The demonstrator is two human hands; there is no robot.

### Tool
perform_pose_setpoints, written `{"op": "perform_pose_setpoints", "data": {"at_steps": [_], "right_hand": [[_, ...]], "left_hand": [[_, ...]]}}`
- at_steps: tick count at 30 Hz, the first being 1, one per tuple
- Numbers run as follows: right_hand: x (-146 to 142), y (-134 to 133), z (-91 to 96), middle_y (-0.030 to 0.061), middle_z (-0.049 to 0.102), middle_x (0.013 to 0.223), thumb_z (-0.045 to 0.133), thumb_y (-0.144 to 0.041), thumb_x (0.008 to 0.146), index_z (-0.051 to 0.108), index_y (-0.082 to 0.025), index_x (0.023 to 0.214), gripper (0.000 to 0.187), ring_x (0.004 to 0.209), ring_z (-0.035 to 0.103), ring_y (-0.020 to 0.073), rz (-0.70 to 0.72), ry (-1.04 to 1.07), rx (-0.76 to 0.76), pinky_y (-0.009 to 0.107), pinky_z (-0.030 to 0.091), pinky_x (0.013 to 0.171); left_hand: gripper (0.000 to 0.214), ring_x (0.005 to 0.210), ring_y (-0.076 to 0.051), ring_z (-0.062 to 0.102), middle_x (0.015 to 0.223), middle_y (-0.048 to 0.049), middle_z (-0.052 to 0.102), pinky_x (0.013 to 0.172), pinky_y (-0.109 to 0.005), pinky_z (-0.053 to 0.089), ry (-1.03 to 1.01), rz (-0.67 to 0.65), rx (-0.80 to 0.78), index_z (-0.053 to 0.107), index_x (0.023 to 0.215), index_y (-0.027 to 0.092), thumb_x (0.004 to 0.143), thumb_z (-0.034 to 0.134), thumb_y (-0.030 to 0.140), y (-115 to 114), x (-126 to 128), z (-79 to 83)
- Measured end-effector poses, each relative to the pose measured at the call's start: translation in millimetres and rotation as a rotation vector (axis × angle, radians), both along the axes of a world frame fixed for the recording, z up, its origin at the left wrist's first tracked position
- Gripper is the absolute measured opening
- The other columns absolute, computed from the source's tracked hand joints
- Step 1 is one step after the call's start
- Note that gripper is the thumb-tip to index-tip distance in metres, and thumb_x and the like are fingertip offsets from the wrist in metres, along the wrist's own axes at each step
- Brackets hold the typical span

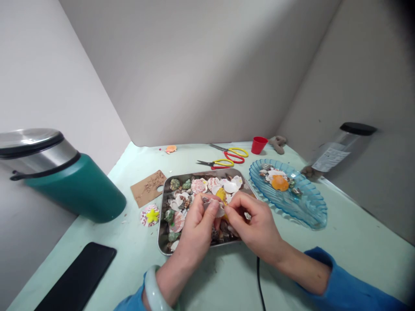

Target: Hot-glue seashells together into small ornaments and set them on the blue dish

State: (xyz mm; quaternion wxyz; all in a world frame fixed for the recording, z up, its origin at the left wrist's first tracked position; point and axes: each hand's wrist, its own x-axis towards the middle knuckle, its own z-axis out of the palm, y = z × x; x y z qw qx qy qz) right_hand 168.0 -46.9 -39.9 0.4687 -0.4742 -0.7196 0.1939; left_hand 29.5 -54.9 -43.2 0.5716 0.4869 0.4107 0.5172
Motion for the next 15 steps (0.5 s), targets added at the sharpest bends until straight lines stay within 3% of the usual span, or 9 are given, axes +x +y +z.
{"op": "perform_pose_setpoints", "data": {"at_steps": [15], "right_hand": [[-1.4,-0.8,-0.2,-0.0028,0.05,0.056,0.053,-0.019,0.082,0.046,-0.021,0.06,0.023,0.052,0.045,0.0116,-0.004,-0.005,0.055,0.025,0.036,0.051]], "left_hand": [[0.027,0.056,-0.01,0.037,0.064,0.0052,0.044,0.053,-0.022,0.032,0.045,0.048,0.008,0.052,0.087,0.018,0.089,0.055,0.044,-1.3,0.3,2.9]]}}
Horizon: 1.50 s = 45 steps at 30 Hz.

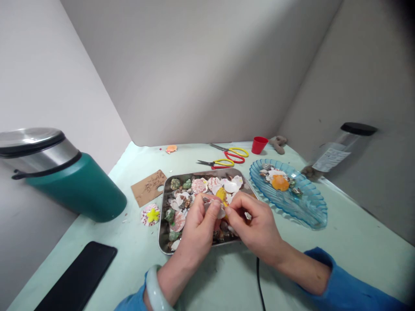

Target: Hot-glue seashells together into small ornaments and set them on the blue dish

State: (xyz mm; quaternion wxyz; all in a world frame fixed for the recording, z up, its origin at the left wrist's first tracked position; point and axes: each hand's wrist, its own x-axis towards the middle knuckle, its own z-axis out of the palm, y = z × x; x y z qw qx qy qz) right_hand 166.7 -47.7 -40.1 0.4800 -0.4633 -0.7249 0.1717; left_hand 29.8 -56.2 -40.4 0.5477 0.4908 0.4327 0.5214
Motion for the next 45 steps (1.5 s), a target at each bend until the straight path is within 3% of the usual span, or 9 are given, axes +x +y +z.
{"op": "perform_pose_setpoints", "data": {"at_steps": [9,17,45], "right_hand": [[1.2,-2.1,-1.2,-0.0022,0.05,0.055,0.053,-0.019,0.082,0.046,-0.021,0.06,0.022,0.052,0.046,0.0122,0.003,-0.005,-0.018,0.026,0.036,0.051],[1.2,-0.6,1.5,-0.0025,0.049,0.054,0.051,-0.019,0.082,0.045,-0.021,0.06,0.024,0.051,0.046,0.0122,0.003,-0.006,-0.009,0.026,0.035,0.051],[0.9,-1.1,0.9,-0.0019,0.048,0.055,0.051,-0.018,0.082,0.045,-0.02,0.059,0.024,0.052,0.044,0.0125,0.006,-0.014,-0.009,0.026,0.035,0.052]], "left_hand": [[0.028,0.057,-0.009,0.037,0.066,0.0043,0.046,0.053,-0.021,0.033,0.0,0.021,-0.01,0.055,0.085,0.018,0.086,0.059,0.045,0.0,-0.1,-0.1],[0.024,0.062,-0.01,0.042,0.07,0.0032,0.048,0.058,-0.022,0.036,-0.131,-0.029,-0.06,0.056,0.088,0.018,0.086,0.059,0.042,2.1,-0.8,-7.4],[0.023,0.057,-0.008,0.037,0.066,0.0052,0.043,0.053,-0.021,0.033,0.022,-0.004,-0.013,0.051,0.084,0.018,0.091,0.052,0.04,1.8,-0.4,-1.7]]}}
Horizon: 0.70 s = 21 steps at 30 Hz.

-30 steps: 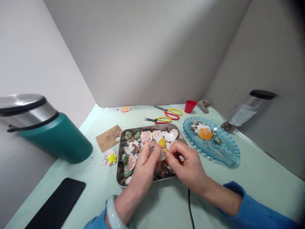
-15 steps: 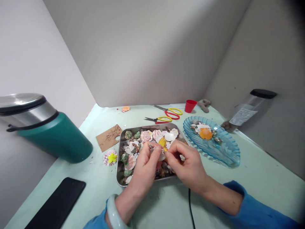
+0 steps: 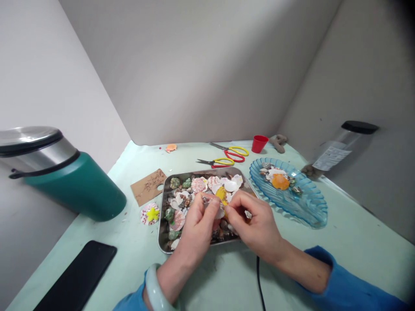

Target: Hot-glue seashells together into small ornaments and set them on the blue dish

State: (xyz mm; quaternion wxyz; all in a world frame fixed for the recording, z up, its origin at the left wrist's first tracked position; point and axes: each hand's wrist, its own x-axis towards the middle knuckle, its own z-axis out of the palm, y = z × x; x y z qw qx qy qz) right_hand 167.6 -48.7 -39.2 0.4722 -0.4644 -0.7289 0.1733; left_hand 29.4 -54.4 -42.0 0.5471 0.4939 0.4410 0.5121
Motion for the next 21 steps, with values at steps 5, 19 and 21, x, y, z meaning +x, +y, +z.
{"op": "perform_pose_setpoints", "data": {"at_steps": [5,19,21], "right_hand": [[0.5,0.3,0.2,-0.0022,0.049,0.055,0.051,-0.019,0.083,0.046,-0.02,0.06,0.023,0.052,0.046,0.0122,0.019,0.001,-0.031,0.026,0.036,0.052],[0.9,2.9,-3.1,-0.0039,0.046,0.053,0.052,-0.025,0.082,0.045,-0.021,0.061,0.023,0.047,0.042,0.0104,-0.01,0.091,-0.153,0.024,0.034,0.046],[1.1,3.0,-3.3,-0.0037,0.046,0.053,0.052,-0.025,0.082,0.045,-0.021,0.061,0.023,0.047,0.043,0.0105,-0.014,0.086,-0.15,0.024,0.034,0.046]], "left_hand": [[0.023,0.058,-0.008,0.037,0.067,0.0047,0.044,0.054,-0.02,0.034,0.018,0.025,-0.001,0.053,0.083,0.017,0.09,0.053,0.039,0.2,-0.2,-0.5],[0.023,0.057,-0.009,0.044,0.068,0.0042,0.05,0.055,-0.022,0.038,-0.163,-0.027,-0.031,0.051,0.092,0.018,0.086,0.059,0.039,1.7,1.2,-4.1],[0.023,0.058,-0.01,0.045,0.066,0.0038,0.05,0.057,-0.023,0.038,-0.171,-0.023,-0.012,0.052,0.091,0.018,0.091,0.052,0.041,2.2,0.6,-6.5]]}}
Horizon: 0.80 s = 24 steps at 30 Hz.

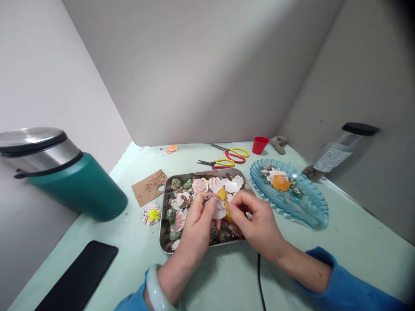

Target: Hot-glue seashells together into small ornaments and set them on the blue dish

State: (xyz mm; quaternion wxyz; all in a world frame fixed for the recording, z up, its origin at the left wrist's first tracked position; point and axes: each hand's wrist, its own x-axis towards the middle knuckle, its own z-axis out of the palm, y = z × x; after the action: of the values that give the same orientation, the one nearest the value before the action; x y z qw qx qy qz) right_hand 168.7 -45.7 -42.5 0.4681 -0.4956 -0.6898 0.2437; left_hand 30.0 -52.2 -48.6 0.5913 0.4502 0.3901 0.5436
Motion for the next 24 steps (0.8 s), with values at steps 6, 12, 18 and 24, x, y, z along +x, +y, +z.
{"op": "perform_pose_setpoints", "data": {"at_steps": [6,12,18,24], "right_hand": [[0.4,-0.8,2.1,-0.003,0.048,0.054,0.052,-0.022,0.083,0.046,-0.02,0.06,0.024,0.05,0.044,0.0112,0.005,-0.047,0.058,0.024,0.036,0.05],[0.2,-3.1,1.4,-0.0024,0.05,0.056,0.053,-0.02,0.083,0.048,-0.02,0.06,0.023,0.052,0.045,0.0115,0.02,-0.062,0.082,0.025,0.036,0.051],[0.5,-3.3,0.8,-0.0025,0.05,0.056,0.053,-0.018,0.083,0.047,-0.02,0.06,0.024,0.051,0.046,0.0115,0.037,-0.068,0.136,0.025,0.036,0.051],[0.2,-1.6,0.6,-0.0028,0.049,0.057,0.053,-0.019,0.083,0.048,-0.02,0.061,0.023,0.052,0.046,0.0111,0.014,-0.065,0.111,0.024,0.036,0.051]], "left_hand": [[0.027,0.06,-0.01,0.046,0.07,0.0011,0.054,0.056,-0.024,0.037,-0.046,0.014,-0.011,0.056,0.089,0.017,0.093,0.049,0.043,-0.9,-1.3,-1.4],[0.029,0.06,-0.01,0.045,0.072,0.0006,0.055,0.055,-0.023,0.036,-0.045,0.028,-0.018,0.057,0.087,0.016,0.091,0.052,0.044,-2.3,-0.5,0.2],[0.027,0.058,-0.01,0.044,0.062,0.0034,0.05,0.055,-0.023,0.036,-0.045,0.013,-0.021,0.056,0.087,0.017,0.092,0.049,0.043,-0.9,-0.3,0.7],[0.027,0.059,-0.01,0.044,0.064,0.0036,0.05,0.056,-0.023,0.036,-0.035,0.006,-0.021,0.054,0.087,0.018,0.093,0.048,0.043,-0.9,-1.2,-0.5]]}}
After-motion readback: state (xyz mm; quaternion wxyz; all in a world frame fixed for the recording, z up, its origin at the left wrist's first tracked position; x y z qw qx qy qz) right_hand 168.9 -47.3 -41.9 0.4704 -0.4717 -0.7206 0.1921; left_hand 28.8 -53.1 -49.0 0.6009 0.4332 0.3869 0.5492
